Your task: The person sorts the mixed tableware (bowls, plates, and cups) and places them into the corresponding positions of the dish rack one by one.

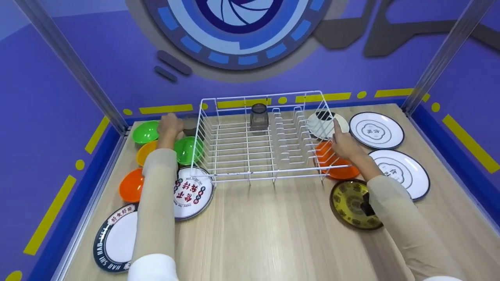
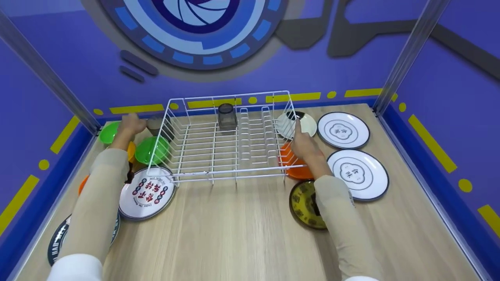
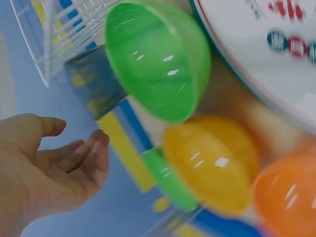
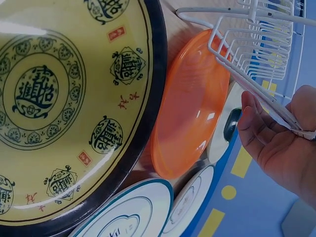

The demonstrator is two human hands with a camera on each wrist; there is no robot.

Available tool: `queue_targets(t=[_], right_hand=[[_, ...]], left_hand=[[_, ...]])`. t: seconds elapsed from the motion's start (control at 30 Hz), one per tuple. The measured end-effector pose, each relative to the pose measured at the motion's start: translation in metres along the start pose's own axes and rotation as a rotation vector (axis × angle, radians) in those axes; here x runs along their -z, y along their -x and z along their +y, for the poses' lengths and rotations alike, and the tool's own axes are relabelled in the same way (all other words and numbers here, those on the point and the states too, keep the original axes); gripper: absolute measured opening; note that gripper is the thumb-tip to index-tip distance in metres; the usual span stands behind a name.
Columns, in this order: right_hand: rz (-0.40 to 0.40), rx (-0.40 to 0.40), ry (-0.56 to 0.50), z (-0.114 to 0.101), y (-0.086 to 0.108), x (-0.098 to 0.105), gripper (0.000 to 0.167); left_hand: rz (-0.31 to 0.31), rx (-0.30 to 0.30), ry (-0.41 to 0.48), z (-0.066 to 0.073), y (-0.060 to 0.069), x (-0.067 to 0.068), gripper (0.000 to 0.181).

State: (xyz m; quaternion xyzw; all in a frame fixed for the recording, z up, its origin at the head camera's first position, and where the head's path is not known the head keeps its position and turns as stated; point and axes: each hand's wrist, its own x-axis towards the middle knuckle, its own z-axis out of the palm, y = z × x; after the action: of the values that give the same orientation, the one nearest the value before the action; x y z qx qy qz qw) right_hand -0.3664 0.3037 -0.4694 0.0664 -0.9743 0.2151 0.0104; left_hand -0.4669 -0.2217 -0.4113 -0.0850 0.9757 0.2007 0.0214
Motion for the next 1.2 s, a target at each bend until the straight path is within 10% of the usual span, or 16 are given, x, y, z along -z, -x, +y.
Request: queue_targets(t=[0.17, 0.8, 1.2], right_hand=[[0.017, -0.001, -0.009, 0.002, 0.002, -0.001, 0.066], [0.059, 0.019, 0.009, -0.001, 0.006, -0.003, 0.063], [0.064, -0.006, 0.013, -0.004, 0.006, 0.002, 0.069]], left_hand=[[-0.077, 0.015, 0.104, -0.016, -0.001, -0.013, 0.049], [0.082, 0.113, 0.377, -0.019, -0.007, -0.033, 0.028], [0.234, 0.18, 0.471, -0.008, 0.012, 0.016, 0.038]])
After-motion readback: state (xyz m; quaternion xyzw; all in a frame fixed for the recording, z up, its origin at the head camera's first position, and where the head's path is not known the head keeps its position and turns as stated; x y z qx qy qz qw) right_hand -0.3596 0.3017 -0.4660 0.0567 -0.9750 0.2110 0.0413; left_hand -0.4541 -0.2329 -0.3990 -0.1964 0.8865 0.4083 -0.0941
